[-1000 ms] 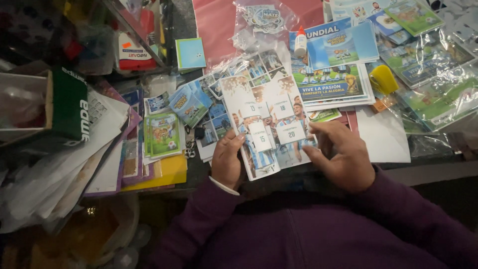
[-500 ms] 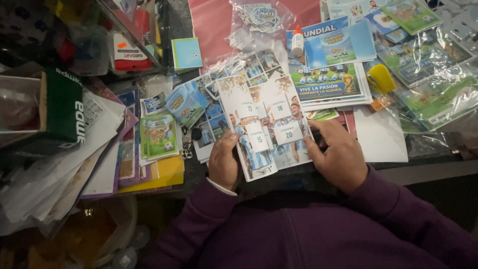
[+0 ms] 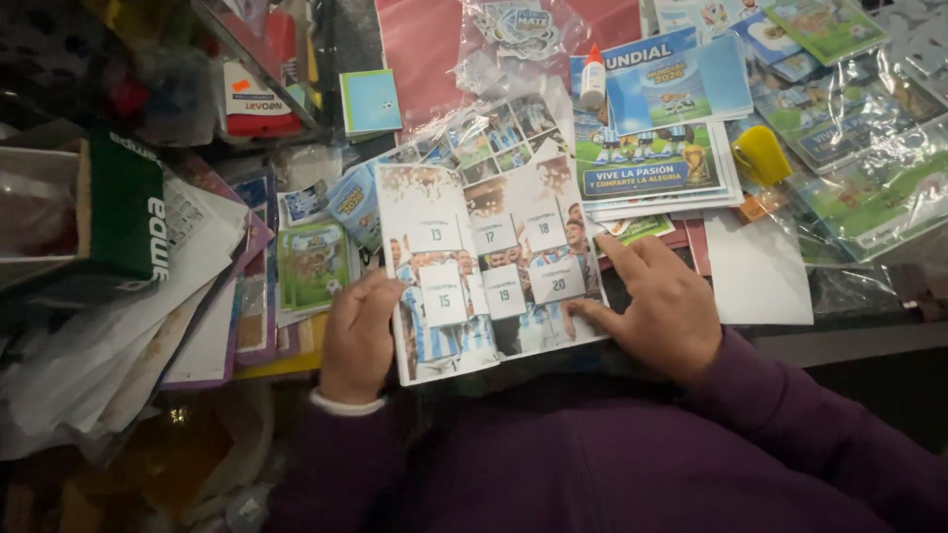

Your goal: Organizing and flipping through sticker albums and loose stickers on a desk.

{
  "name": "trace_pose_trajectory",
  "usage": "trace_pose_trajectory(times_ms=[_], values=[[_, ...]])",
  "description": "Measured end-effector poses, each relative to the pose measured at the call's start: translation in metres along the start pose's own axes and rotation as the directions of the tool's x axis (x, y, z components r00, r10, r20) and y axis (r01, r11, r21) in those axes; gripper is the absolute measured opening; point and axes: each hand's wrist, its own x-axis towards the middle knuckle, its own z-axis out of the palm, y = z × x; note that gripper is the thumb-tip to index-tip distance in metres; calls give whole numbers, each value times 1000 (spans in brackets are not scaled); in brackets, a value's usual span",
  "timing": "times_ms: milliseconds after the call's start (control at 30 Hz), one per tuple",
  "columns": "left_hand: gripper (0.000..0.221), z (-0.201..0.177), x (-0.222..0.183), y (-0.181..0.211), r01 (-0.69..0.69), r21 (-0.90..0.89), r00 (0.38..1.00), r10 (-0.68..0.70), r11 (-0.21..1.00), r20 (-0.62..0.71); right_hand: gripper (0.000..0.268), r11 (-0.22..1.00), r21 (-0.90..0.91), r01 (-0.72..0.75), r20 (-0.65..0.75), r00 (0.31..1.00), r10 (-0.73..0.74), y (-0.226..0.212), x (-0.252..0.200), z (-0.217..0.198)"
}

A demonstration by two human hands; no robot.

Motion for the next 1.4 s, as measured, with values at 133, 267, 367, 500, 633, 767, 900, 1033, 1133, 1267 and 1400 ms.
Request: trace_pose_trajectory(times_ms=[133, 267, 367, 500, 633, 767, 900, 1033, 1133, 1267, 1400], values=[[30, -28, 18, 15, 723, -427, 689, -604, 542, 401, 75, 1000, -11, 1, 5, 1000, -1, -2, 0, -1], [32, -28, 8, 3, 673, -149, 724, -603, 725, 336, 74, 1000, -19, 17, -8, 1000, -18, -3, 0, -1], [34, -37, 29, 21, 878, -31, 442, -785, 477, 434, 75, 998, -27, 49, -21, 999, -50, -3, 1, -2], [35, -34, 20, 12, 795, -19, 568, -733, 606, 374, 76, 999, -36, 18, 4, 1000, -18, -4, 1, -3], [35, -32, 16, 5, 750, -9, 622, -700, 661, 352, 76, 999, -25, 43, -18, 999, -43, -1, 0, -1], [41, -29, 11, -2, 751, 21, 601, -698, 659, 389, 75, 998, -24, 52, -35, 998, -53, -3, 0, -2], [38, -29, 15, 2, 742, -11, 627, -689, 670, 365, 75, 999, -10, 46, -34, 998, -47, -4, 1, -2], [36, -30, 16, 1, 710, -22, 667, -661, 704, 343, 75, 999, -4, 47, -36, 998, -47, -4, 1, -3], [36, -32, 18, 5, 733, -23, 642, -681, 679, 352, 75, 999, -5, 47, -30, 998, -47, -3, 1, -2], [38, -33, 20, 7, 785, -29, 579, -716, 618, 390, 75, 999, -3, 38, -25, 999, -38, -4, 1, -3], [34, -37, 26, 14, 740, -37, 638, -684, 671, 354, 75, 999, -11, 49, -45, 998, -50, -2, 0, -1]])
